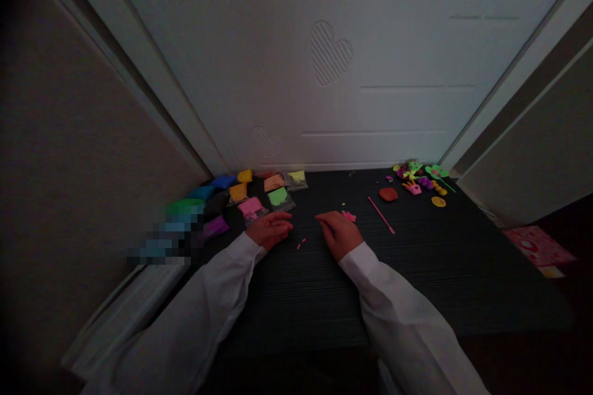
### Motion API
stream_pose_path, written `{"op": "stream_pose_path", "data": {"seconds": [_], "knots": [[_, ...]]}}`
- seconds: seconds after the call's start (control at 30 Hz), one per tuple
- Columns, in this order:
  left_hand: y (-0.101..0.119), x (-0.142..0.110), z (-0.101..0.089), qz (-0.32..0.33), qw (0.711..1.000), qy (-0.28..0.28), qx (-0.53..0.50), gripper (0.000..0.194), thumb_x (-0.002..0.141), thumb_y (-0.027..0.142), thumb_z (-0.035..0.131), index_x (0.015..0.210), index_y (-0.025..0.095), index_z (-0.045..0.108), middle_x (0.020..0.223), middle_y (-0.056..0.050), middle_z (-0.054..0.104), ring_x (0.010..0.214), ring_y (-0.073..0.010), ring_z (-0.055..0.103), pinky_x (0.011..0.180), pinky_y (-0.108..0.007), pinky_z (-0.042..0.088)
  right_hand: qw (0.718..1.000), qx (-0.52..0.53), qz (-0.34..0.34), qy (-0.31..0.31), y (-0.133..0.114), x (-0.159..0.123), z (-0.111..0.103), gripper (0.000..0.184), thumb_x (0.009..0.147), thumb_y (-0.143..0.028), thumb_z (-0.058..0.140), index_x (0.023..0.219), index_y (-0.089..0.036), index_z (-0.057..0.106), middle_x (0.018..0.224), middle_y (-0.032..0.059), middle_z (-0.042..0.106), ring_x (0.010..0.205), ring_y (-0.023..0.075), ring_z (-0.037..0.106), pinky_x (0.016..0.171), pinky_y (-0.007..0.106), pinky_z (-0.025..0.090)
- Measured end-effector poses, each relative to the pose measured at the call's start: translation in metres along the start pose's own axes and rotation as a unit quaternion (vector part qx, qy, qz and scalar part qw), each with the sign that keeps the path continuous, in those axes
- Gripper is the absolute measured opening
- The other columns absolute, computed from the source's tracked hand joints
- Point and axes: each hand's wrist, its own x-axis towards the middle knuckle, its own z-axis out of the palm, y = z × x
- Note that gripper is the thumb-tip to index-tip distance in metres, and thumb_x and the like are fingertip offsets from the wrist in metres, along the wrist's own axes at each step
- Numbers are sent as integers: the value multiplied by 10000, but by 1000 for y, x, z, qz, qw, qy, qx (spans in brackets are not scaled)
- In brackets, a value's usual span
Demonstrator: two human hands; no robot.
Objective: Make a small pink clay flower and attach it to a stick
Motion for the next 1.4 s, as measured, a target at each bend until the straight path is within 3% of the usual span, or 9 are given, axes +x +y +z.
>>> {"op": "stream_pose_path", "data": {"seconds": [0.17,0.4,0.67,0.83,1.0,1.2,1.4], "knots": [[-1,1,-2,3,1000,1,0,150,761,112,461,904,101,504,720,1,566,548,-68,531,515,-216,458,1000,-7,15,4,-1,-1,1,209,790,-199,396,958,-188,521,870,36,587,796,134,535,701,254,420],[1,0,0,9,1000,8,8,163,784,176,436,921,107,489,705,7,532,515,-57,496,468,-198,438,999,-15,30,-9,-8,0,-2,166,716,-343,520,681,-181,526,610,-11,544,549,105,495,516,220,396],[2,-4,6,12,999,16,42,155,763,125,461,913,104,495,762,-9,545,609,-82,530,528,-223,459,1000,-3,-9,-22,-4,1,-2,128,755,-180,461,845,-189,552,817,20,576,788,121,513,723,240,398],[-1,-2,6,21,996,34,81,151,772,167,454,901,104,502,783,-16,542,634,-91,529,548,-242,459,1000,-11,8,-10,-4,1,-1,71,731,-228,505,767,-179,542,719,9,558,661,114,502,607,224,404],[-5,2,2,27,991,67,115,192,783,231,437,918,109,497,852,-37,538,690,-112,531,593,-278,457,999,-21,31,-2,-9,0,-3,176,736,-338,498,686,-172,528,620,-8,535,549,96,465,524,210,369],[-7,6,-1,42,986,88,135,250,791,274,415,979,120,474,923,-57,525,754,-135,530,637,-312,454,999,-22,31,4,-12,-1,-5,191,725,-355,508,665,-174,531,610,-15,540,533,90,463,514,204,364],[-7,7,-3,56,978,78,183,225,785,247,430,962,117,480,898,-49,530,729,-126,531,617,-298,458,999,-17,26,22,-9,-1,-4,152,711,-305,536,787,-177,566,716,0,596,602,103,515,580,214,409]]}}
